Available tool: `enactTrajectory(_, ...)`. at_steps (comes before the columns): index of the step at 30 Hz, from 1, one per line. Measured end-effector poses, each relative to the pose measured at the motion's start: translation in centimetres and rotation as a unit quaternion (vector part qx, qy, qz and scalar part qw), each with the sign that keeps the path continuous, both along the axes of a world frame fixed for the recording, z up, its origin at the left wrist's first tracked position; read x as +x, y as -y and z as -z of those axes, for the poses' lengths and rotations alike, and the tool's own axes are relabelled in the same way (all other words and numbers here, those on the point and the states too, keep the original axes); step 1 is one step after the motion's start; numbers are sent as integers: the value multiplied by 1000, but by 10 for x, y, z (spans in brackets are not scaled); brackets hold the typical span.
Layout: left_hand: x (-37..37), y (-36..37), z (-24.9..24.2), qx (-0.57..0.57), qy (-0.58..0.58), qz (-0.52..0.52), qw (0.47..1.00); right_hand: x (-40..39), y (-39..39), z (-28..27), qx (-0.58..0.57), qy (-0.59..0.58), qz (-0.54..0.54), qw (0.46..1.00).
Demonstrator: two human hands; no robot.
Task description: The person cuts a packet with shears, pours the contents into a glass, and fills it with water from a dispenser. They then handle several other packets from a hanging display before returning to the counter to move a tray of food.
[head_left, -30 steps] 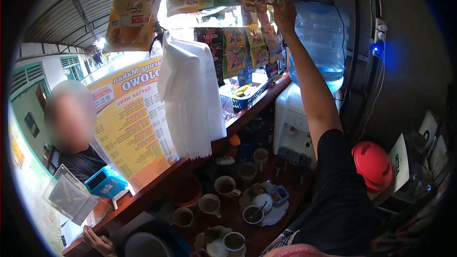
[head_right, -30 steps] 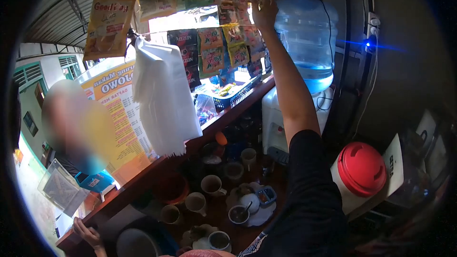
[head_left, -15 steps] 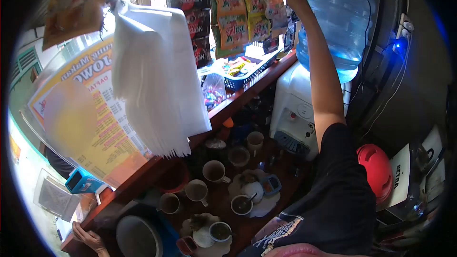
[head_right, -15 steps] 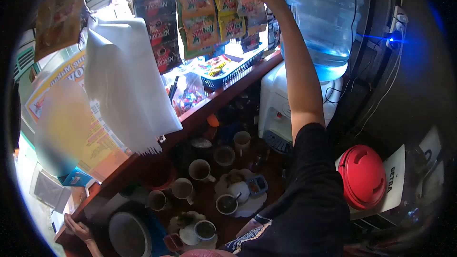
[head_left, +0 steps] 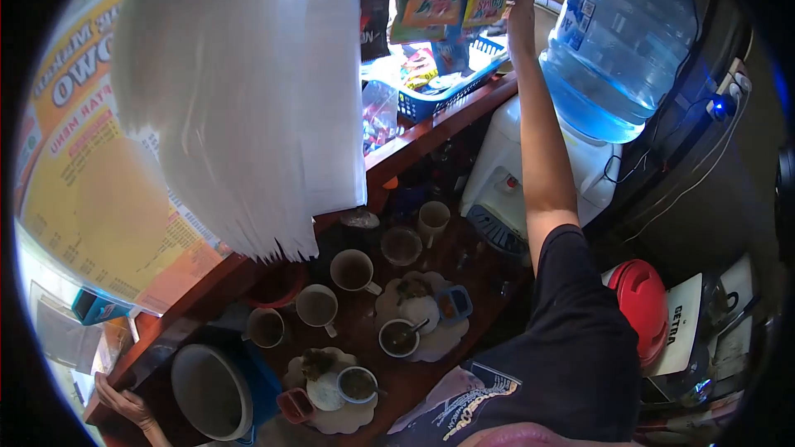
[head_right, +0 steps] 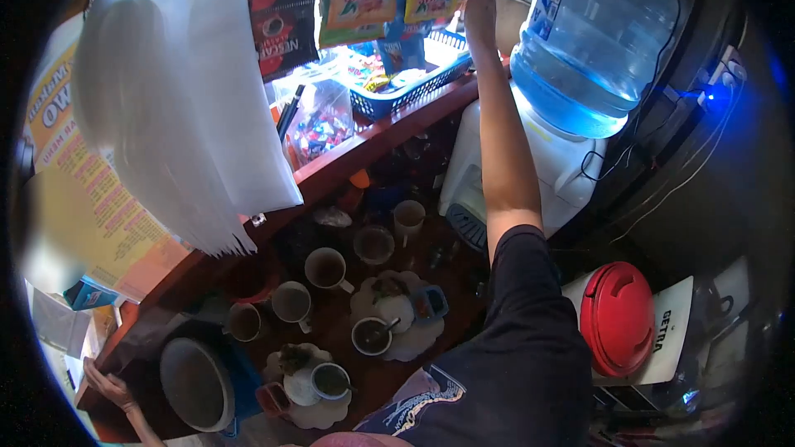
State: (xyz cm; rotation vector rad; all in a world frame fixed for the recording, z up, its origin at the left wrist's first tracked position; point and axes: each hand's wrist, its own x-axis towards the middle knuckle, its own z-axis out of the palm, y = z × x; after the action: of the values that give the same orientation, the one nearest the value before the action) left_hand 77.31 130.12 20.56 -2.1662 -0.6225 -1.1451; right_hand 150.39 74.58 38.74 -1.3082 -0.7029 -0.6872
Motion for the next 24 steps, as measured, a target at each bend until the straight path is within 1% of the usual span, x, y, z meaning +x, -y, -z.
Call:
enactTrajectory(1,2,1,-1,16,5,3,1000,5,-1,2,15,0,10,1000)
enactTrajectory(2,3,2,-2,18,3,4,1000,13,-6,3,33,17,53,998)
enactTrajectory(4,4,5,-4,23,-1,5,1000,21,-1,9,21,-17,91,995)
enactTrajectory(6,3,6,-4,18,0,9,1000,21,-1,16,28,-34,103,994)
enactTrajectory(9,5,6,-5,17,6,7,1000,10,3,29,33,-50,67,996)
enactTrajectory(12,4,3,-4,20,9,9,1000,-8,6,47,7,-79,-19,997)
enactTrajectory(13,4,4,-4,20,7,7,1000,-15,8,48,-29,-104,-28,994)
enactTrajectory(14,3,4,-4,20,6,5,1000,-23,10,51,-91,-138,-21,986)
enactTrajectory(15,2,2,-3,27,4,-5,1000,-39,9,43,-202,-171,36,964)
enactTrajectory(16,2,2,-3,26,4,-7,1000,-55,8,36,-326,-190,93,921)
enactTrajectory(17,2,3,-3,24,4,-9,1000,-70,7,29,-442,-195,136,865)
enactTrajectory(18,2,4,-3,23,3,-11,1000,-74,-1,22,-525,-174,186,812)
enactTrajectory(19,2,4,-3,21,2,-13,1000,-53,1,33,-521,-146,146,828)
enactTrajectory(20,2,4,-4,19,-1,-16,1000,-15,3,55,-515,-118,106,842)
enactTrajectory(21,2,4,-4,17,-4,-20,1000,47,10,85,-545,-24,90,833)
enactTrajectory(22,1,5,-4,14,-8,-25,1000,90,16,106,-569,70,73,816)
enactTrajectory(24,3,6,-5,15,-7,-23,1000,42,-12,84,-592,55,40,803)
